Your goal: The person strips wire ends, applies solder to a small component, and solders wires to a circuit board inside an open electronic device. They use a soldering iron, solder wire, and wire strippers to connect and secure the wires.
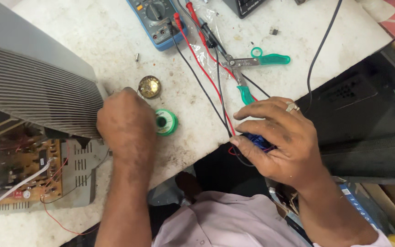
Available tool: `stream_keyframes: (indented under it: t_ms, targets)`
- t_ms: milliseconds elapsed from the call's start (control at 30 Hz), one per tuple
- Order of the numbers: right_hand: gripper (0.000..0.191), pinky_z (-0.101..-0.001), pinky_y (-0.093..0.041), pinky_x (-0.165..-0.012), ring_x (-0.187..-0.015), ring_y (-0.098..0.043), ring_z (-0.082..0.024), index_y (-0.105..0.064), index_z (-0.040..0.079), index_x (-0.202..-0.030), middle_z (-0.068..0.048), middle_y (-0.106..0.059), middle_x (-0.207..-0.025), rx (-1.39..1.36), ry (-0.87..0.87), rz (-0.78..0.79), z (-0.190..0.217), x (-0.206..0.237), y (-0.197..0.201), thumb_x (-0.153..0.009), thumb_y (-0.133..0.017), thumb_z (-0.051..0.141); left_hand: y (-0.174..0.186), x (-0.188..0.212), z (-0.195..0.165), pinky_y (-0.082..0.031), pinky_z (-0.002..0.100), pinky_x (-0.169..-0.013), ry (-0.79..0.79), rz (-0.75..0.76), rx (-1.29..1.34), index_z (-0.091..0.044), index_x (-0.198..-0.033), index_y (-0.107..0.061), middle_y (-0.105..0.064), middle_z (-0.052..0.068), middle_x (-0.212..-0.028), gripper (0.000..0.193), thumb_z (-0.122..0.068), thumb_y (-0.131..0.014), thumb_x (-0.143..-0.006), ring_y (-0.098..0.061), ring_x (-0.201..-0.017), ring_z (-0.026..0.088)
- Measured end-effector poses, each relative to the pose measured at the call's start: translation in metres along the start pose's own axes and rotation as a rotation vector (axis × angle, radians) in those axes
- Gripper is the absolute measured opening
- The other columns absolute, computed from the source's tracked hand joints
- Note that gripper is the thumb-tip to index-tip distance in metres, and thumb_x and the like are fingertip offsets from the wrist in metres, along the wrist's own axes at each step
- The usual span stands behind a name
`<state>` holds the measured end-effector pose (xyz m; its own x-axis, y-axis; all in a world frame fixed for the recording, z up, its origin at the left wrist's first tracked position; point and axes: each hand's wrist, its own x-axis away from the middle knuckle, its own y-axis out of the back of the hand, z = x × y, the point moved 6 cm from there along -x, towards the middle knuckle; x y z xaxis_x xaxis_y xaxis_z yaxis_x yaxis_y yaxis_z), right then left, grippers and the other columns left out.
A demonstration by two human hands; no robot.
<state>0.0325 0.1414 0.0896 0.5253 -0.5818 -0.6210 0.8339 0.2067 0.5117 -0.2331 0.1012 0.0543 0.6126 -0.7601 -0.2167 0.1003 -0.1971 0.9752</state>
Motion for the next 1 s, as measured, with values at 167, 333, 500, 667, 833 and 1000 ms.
stream_keyframes:
  t_ms: [167, 333, 500, 667, 833, 1000]
  targets:
    - [0.023, -0.038, -0.053, -0.087, -0.094, -0.073, -0.025, -0.071, 0.006, -0.09, -0.009, -0.073, -0.103, 0.007, -0.006, 0.012, -0.006, 0.003, 0.002, -0.076, -0.088, 0.014, 0.001, -0.006, -0.007, -0.058, 0.049, -0.065, -0.01, -0.007, 0.001, -0.001, -0.081, -0.076, -0.071, 0.024, -0.076, 0.02, -0.012, -0.063, -0.092, -0.071, -0.067, 0.042]
    - [0.02, -0.0355, -0.053, -0.085, -0.093, -0.073, -0.024, -0.071, 0.005, -0.091, -0.009, -0.074, -0.102, -0.052, -0.035, -0.025, -0.005, 0.002, 0.003, -0.079, -0.086, 0.011, 0.035, 0.006, -0.014, -0.056, 0.049, -0.068, -0.066, -0.13, 0.024, -0.001, -0.083, -0.074, -0.072, 0.021, -0.08, 0.022, -0.019, -0.068, -0.094, -0.07, -0.071, 0.04]
    - [0.011, -0.028, -0.06, -0.08, -0.091, -0.076, -0.016, -0.073, 0.003, -0.1, -0.01, -0.077, -0.102, -0.329, -0.215, -0.053, 0.0, 0.006, -0.011, -0.09, -0.078, 0.006, 0.071, 0.047, -0.012, -0.06, 0.041, -0.076, 0.013, -0.158, 0.693, -0.002, -0.096, -0.073, -0.072, 0.014, -0.1, 0.011, -0.012, -0.07, -0.093, -0.072, -0.085, 0.028]
    - [0.032, -0.0289, -0.062, -0.074, -0.084, -0.073, -0.014, -0.069, 0.0, -0.126, -0.01, -0.077, -0.113, -1.118, -0.693, 0.11, -0.003, 0.02, -0.071, -0.094, -0.067, 0.006, 0.087, 0.088, -0.029, -0.046, 0.048, -0.11, -0.19, -0.142, 0.972, 0.001, -0.098, -0.077, -0.063, 0.019, -0.134, 0.012, -0.003, -0.075, -0.088, -0.058, -0.131, 0.032]
    - [0.026, -0.0312, -0.059, -0.075, -0.089, -0.073, -0.017, -0.068, -0.004, -0.124, -0.013, -0.073, -0.107, -1.8, -0.885, -0.001, 0.007, 0.028, -0.134, -0.1, -0.069, 0.005, 0.081, 0.092, -0.032, -0.044, 0.045, -0.12, -0.117, -0.095, 1.053, -0.002, -0.106, -0.078, -0.065, 0.017, -0.141, 0.016, -0.01, -0.074, -0.094, -0.06, -0.138, 0.029]
    - [0.023, -0.0338, -0.061, -0.081, -0.09, -0.072, -0.018, -0.068, -0.004, -0.119, -0.012, -0.074, -0.102, -1.82, -0.881, -0.036, 0.002, 0.031, -0.168, -0.098, -0.071, 0.006, 0.126, 0.098, -0.044, -0.046, 0.044, -0.121, -0.239, -0.422, 0.736, 0.005, -0.128, -0.064, -0.054, 0.023, -0.145, 0.03, -0.007, -0.071, -0.101, -0.054, -0.143, 0.033]
